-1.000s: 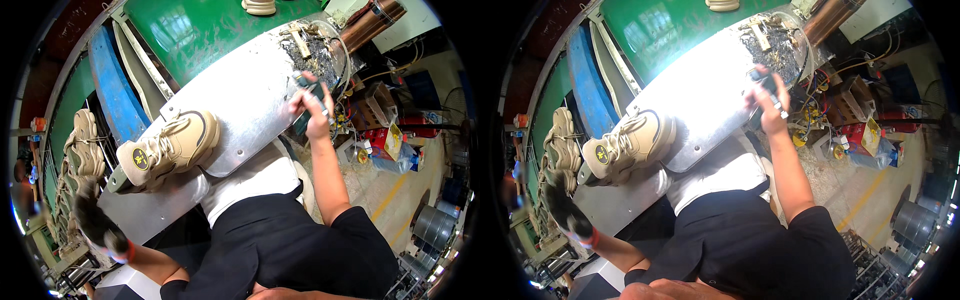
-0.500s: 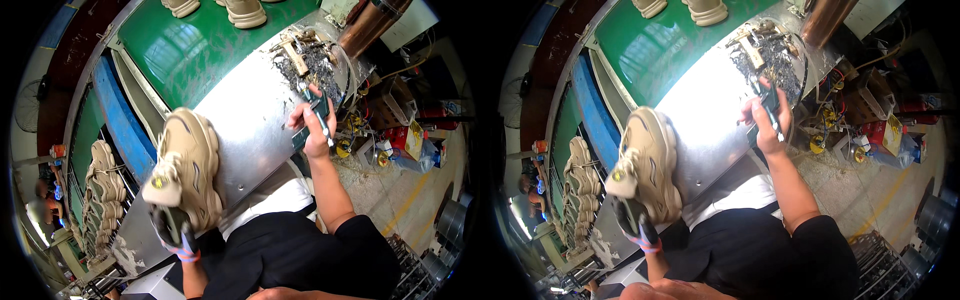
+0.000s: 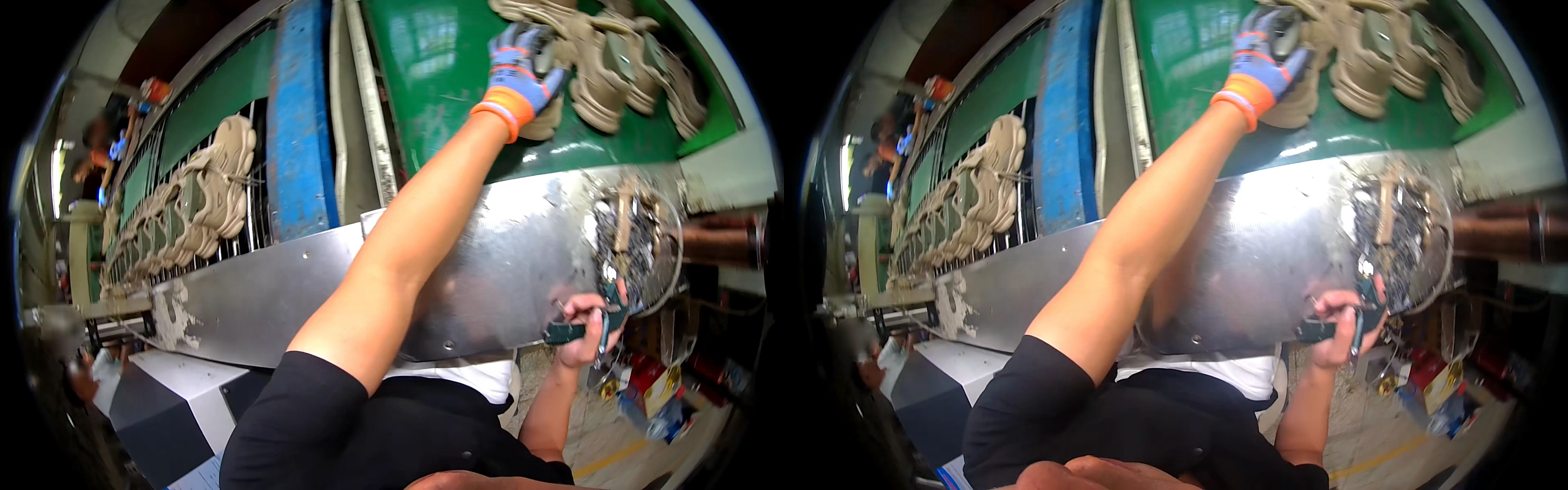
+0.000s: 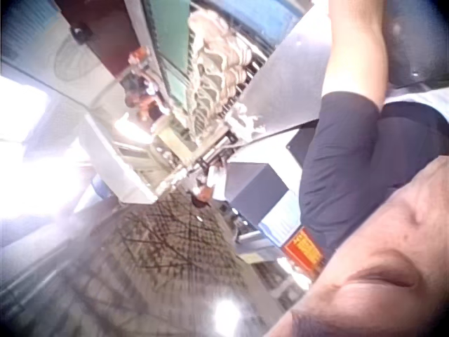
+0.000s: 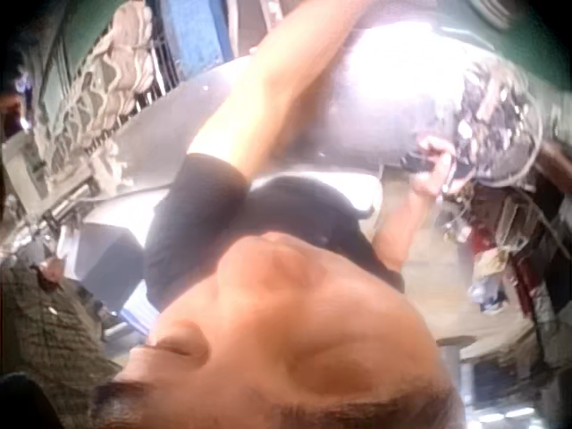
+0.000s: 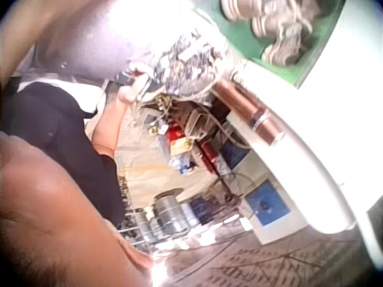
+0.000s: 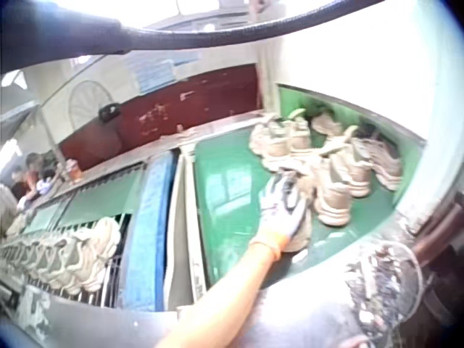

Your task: The person uses a handheld rotary tool to trim the edges of a shoe sole, rotating the shoe by hand to reach different sides before placing it back on a conveyor belt.

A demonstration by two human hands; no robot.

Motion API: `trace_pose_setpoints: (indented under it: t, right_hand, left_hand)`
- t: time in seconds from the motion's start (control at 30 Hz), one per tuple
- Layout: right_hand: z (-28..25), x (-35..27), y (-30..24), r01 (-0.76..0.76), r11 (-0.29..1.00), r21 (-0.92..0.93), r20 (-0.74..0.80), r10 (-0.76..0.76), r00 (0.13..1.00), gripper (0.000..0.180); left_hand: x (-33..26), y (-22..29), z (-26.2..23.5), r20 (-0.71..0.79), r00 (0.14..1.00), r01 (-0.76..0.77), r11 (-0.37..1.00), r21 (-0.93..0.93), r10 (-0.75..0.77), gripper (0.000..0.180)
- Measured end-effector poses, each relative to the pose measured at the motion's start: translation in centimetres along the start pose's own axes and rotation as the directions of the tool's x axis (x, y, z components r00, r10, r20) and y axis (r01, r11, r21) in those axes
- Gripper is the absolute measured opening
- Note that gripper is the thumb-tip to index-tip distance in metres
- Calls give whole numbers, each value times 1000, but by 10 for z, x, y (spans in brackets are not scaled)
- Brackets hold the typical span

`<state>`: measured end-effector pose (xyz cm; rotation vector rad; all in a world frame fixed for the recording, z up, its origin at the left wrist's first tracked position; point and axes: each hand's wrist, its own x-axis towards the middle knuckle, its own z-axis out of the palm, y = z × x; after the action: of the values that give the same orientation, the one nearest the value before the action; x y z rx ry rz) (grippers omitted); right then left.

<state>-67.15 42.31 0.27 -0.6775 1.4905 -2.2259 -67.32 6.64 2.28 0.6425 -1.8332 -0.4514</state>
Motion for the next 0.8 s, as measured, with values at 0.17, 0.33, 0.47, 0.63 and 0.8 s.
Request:
trace_pose_setpoints:
  t: [0.17,0.33,0.47,0.63,0.8]
  right_hand:
    - [-5,-3,-2,-30,999,-19,43,31,999,63]
    - [-5,-2,-2,-34,997,-67,46,37,998,65]
    - [-5,2,-1,-43,995,-89,61,49,997,64]
    - [1,2,-3,-71,994,-88,51,75,996,60]
    - [0,3,1,-28,998,-52,75,32,997,56]
  left_hand:
    - [5,-33,-113,699,704,46,990,134,-127,94]
    - [5,-91,-388,384,865,-41,718,695,-322,82]
    - [-66,-169,-583,150,709,210,409,888,-689,80]
    - [-91,-114,-560,-199,744,363,136,922,-638,58]
    - [-140,-42,-567,-529,773,629,527,572,-349,28]
